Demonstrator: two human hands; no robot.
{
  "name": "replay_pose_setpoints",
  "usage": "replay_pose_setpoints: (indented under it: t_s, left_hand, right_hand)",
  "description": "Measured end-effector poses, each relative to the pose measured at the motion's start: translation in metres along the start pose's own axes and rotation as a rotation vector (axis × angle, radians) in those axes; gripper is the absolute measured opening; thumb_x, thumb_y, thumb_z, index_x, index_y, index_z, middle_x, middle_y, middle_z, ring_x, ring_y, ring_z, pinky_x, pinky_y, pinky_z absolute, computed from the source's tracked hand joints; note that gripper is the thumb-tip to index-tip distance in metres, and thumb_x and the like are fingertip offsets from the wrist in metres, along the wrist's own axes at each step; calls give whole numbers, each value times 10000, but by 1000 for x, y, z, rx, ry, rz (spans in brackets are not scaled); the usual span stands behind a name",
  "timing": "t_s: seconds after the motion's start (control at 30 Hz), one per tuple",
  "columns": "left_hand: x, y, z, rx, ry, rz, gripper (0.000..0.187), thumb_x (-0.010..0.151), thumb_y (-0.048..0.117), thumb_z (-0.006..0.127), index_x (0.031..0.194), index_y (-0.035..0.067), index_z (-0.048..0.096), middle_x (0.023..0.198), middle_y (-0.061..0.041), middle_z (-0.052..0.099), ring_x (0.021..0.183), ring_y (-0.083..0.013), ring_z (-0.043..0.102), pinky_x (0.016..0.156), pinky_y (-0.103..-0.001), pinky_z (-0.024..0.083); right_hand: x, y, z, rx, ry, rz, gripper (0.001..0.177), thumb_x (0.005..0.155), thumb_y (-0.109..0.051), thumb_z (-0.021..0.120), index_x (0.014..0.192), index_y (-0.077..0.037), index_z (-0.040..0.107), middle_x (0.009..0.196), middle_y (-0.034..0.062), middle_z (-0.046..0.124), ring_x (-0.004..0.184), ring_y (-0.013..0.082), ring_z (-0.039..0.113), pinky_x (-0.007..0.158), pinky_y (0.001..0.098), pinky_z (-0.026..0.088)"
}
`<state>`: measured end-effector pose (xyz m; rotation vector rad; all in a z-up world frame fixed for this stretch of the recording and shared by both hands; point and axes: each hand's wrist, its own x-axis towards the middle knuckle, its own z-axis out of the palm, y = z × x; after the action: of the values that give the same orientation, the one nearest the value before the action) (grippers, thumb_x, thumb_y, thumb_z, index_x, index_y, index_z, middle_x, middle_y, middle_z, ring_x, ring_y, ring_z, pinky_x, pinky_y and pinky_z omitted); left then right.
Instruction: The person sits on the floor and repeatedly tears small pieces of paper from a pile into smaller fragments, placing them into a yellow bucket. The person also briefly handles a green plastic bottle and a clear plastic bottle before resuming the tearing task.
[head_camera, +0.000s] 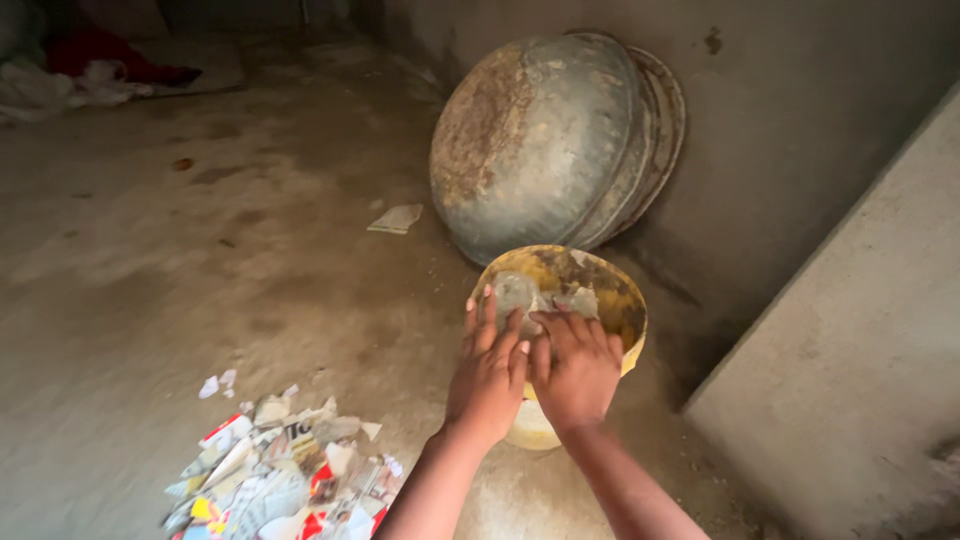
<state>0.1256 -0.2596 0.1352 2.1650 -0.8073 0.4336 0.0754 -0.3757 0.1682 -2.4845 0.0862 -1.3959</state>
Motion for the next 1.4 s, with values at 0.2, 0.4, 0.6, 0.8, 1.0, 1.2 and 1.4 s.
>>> replay_pose_setpoints:
  t_s: [0.2,0.4,0.6,0.8,1.0,1.2,1.4]
  left_hand:
    - [-15,5,-27,-166,-179,-134,656,982,252,523,1589,193,282,1722,-124,25,1560,-369,143,1184,-434,307]
    - [-51,-5,-63,-109,-331,-196,776,940,164,617,1608,257,233,1719,-72,106,1571,-292,166,1215,-393,274]
    - [-112,-45,-95,-143,-285,-403,776,917,102,616,1592,287,282,1701,-59,195,1560,-257,199,1208,-354,281]
    - [-183,-98,-125,-148,-139,-524,729,870,106,685,1539,245,431,1663,-138,280,1560,-255,252,1230,-335,290]
    - [-256,-130,-163,-75,-133,-688,915,726,93,843,1528,280,446,1692,-166,115,1576,-323,120,1224,-362,241]
    - [-309,-123,-200,257,-418,-984,1276,617,304,973,1616,406,185,1713,-136,-146,1592,-360,-127,1271,-542,84]
    - [-351,-118,-208,319,-427,-1171,1516,563,420,1032,1630,367,-43,1695,-183,-230,1550,-459,-241,1228,-663,29]
  right_hand:
    - [-22,0,-3,-66,-86,-12,388,975,-356,567,1290,-145,649,1320,83,607,1285,320,478,1097,524,272]
    - [-52,-13,4,-60,-150,27,643,944,-418,586,1495,-128,426,1612,184,295,1514,437,178,1207,609,87]
    - [-85,-51,9,57,-284,76,901,798,-280,716,1575,-134,284,1657,264,57,1516,515,20,1157,658,82]
    - [-128,-120,20,269,-543,-110,865,724,-161,802,1497,-202,416,1655,201,112,1516,467,95,1162,638,147]
    - [-163,-177,26,414,-856,-255,624,761,-167,802,1354,-234,620,1608,173,240,1477,450,186,1160,595,204]
    - [-189,-220,19,428,-1144,-373,511,792,-259,801,1286,-254,672,1608,144,286,1477,413,208,1153,575,222]
    - [-213,-243,26,384,-1290,-577,608,819,-293,776,1403,-280,606,1626,165,222,1496,413,163,1155,605,187]
